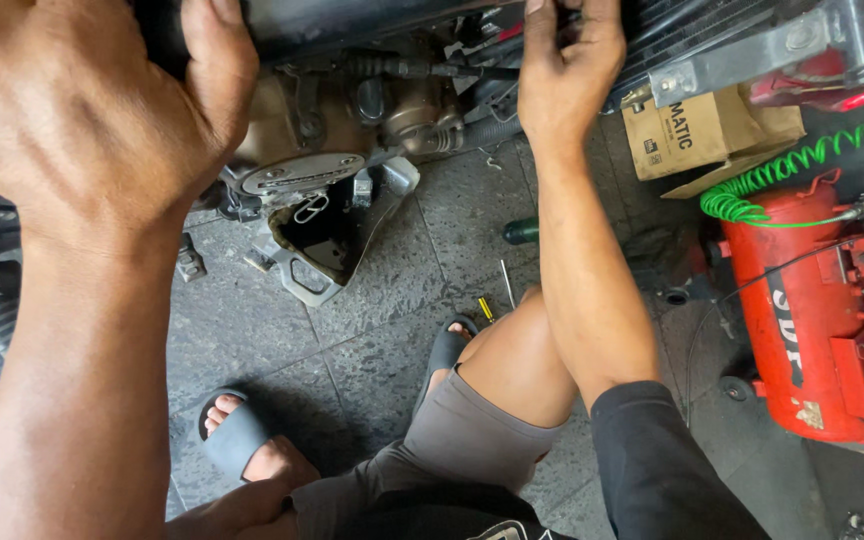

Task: The person sits on the floor beside a motorcycle and uses a screwdriver to unscrew and remove components from the engine area. They set the screwdriver down, work on the engine parts by hand, and continue manipulating components near the engine and frame.

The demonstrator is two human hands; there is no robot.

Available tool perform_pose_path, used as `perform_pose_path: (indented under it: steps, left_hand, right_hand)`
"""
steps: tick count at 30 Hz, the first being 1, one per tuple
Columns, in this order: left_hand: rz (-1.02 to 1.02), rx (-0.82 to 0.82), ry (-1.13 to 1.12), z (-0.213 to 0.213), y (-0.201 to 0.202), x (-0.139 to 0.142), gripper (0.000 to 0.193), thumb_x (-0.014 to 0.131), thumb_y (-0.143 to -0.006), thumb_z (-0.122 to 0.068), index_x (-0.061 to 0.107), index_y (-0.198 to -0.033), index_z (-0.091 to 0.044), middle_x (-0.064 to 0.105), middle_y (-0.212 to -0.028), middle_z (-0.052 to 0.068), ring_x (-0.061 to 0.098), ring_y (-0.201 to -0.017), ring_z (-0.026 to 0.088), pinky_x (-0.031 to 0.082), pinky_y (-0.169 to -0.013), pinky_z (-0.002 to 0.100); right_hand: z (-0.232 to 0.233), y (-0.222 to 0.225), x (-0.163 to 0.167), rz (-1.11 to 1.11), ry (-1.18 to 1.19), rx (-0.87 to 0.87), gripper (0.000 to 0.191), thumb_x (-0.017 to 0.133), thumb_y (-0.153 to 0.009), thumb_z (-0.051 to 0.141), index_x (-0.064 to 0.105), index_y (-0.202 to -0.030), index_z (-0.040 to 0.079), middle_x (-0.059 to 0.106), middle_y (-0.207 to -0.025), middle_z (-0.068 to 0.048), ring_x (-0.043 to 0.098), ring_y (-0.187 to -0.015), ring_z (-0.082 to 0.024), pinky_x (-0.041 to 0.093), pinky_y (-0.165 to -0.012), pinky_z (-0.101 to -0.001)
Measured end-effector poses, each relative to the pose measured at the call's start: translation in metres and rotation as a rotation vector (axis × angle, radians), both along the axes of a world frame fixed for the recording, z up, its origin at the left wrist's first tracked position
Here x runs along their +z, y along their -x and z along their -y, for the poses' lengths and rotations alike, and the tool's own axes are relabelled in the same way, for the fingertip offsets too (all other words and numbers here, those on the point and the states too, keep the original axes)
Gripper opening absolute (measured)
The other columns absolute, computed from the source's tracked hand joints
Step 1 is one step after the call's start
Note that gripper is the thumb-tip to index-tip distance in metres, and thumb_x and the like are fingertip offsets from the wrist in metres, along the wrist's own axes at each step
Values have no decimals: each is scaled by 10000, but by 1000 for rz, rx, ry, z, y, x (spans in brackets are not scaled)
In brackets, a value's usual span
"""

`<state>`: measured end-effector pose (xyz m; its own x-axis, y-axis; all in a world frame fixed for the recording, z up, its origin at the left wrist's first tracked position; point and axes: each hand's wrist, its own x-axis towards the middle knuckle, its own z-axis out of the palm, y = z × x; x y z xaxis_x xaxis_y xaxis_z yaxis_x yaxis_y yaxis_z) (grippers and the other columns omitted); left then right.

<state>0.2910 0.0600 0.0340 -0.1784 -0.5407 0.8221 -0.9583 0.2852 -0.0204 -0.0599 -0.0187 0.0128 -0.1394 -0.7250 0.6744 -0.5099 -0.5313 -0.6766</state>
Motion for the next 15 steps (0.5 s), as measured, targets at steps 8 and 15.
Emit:
perform_pose_path:
  steps: [8,15]
  left_hand:
    - [52,132,91,5,-2,-8,120,623,-960,-298,627,-994,-184,557,-912,44,547,-819,236,405,-739,356]
    - [75,153,133,7,-1,-6,125,629,-967,-318,603,-952,-197,532,-863,18,521,-768,210,376,-715,338]
  right_hand:
    - [-16,9,21,-272,232,1,85,625,-1077,-2,591,-1154,13,625,-1075,-87,590,-1009,-180,488,-968,-294]
    - [-11,41,31,218,-86,220,306,608,-1029,-40,445,-1263,71,641,-895,-80,586,-665,-125,514,-597,-275]
